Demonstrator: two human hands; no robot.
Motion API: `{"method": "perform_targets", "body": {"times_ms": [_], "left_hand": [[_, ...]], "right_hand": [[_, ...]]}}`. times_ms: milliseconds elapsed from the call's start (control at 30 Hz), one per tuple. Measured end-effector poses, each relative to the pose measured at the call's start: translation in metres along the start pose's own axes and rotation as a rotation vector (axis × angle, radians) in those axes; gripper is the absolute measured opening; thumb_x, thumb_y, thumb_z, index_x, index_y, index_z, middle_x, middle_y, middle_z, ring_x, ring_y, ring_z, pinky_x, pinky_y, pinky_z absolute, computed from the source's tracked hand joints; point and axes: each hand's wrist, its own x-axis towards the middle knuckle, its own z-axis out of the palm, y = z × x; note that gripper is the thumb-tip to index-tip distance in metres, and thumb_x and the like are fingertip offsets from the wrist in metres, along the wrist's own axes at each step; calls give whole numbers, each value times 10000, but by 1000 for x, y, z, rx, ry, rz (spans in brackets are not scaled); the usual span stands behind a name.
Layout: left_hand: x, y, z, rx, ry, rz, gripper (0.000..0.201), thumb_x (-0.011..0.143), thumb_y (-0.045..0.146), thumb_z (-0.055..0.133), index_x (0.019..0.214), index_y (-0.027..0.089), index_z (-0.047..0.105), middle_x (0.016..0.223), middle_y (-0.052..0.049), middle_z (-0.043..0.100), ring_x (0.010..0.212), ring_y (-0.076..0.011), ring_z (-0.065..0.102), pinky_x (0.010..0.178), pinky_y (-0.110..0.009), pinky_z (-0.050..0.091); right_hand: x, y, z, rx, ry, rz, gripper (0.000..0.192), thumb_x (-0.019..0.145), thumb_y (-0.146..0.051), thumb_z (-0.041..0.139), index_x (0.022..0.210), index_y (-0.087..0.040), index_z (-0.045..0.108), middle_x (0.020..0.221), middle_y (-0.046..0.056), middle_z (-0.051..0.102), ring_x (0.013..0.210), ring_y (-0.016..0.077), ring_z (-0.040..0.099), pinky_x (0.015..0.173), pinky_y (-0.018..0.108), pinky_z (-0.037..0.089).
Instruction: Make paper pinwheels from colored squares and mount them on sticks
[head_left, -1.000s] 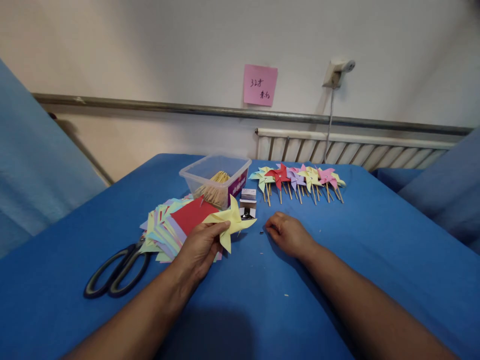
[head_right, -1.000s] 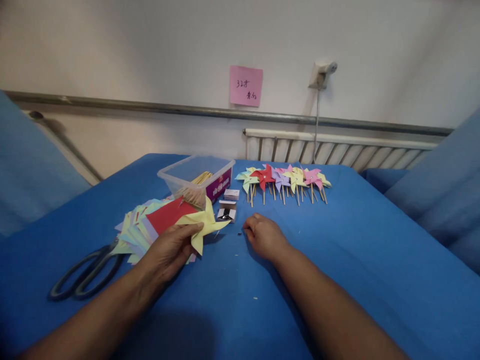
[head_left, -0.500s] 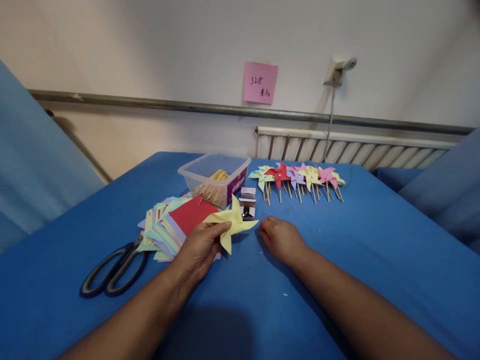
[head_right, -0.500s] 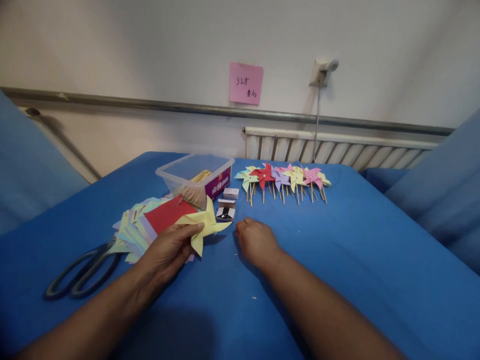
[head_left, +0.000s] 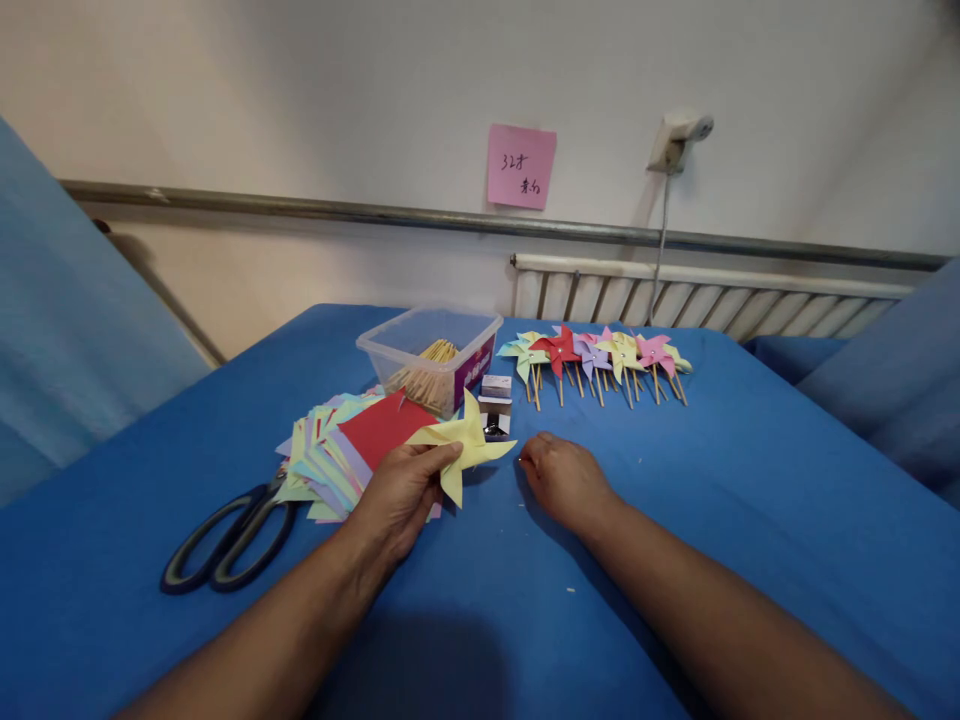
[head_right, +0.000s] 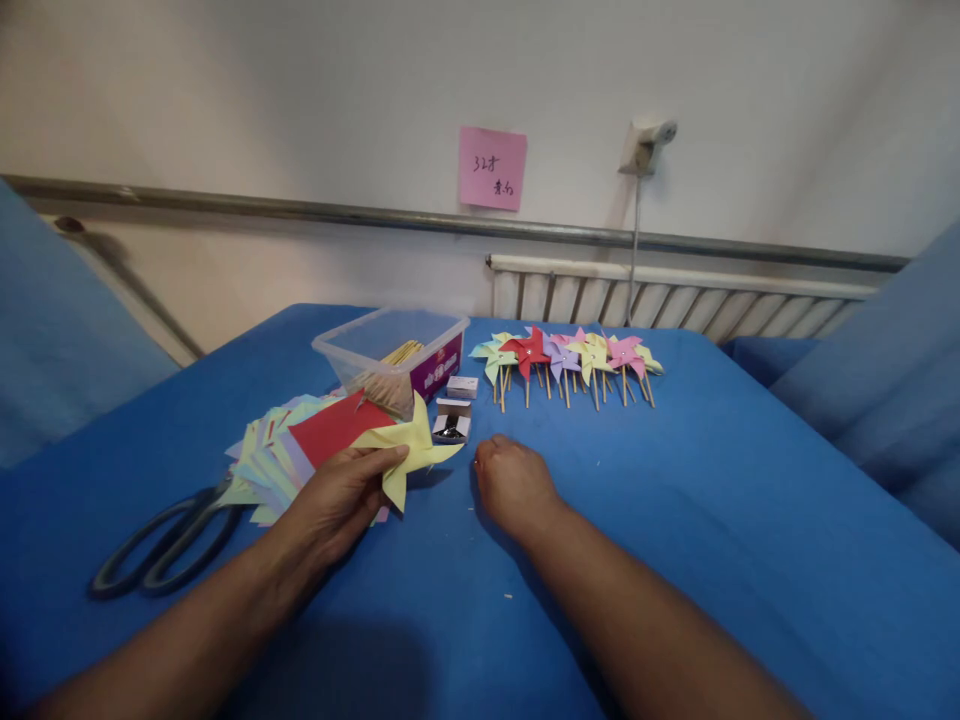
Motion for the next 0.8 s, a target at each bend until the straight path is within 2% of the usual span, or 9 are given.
{"method": "perform_targets", "body": {"times_ms": [133,233,300,433,800], "left_hand": [[-1,1,1,10,9,-6,170,655,235,737,679,87,657,558,-60,631,422,-128,538,384,-226,368],[-2,1,2,-1,-6,-9,177,663,239,733,712,82,668,613,-83,660,477,-152,581,427,-238,423],[-2,1,3,-12,-23,-1,168,671,235,729,722,86,671,614,-75,657,516,-162,598,475,-250,461],[-3,1,3,-1,-8,13,149,675,226,725,700,93,665,570,-47,627,469,-135,556,433,-233,428],[-6,3,7,11,37,51,156,634,207,741,719,94,677,548,-35,628,430,-115,540,397,-209,400]], "right_hand": [[0,-1,0,2,-1,-2,190,905,-243,456,864,-180,631,884,86,658,780,196,606,635,289,361],[1,0,0,1,0,6,188,902,-251,464,864,-176,632,881,89,661,783,200,608,638,292,364],[1,1,2,4,7,11,185,898,-240,464,860,-176,634,878,88,665,788,200,608,644,291,364],[3,7,4,78,18,38,133,854,-224,512,857,-192,641,891,70,680,815,197,610,655,282,362],[4,14,8,222,-5,98,100,811,-226,564,794,-203,659,781,32,689,690,163,591,602,262,341]]}}
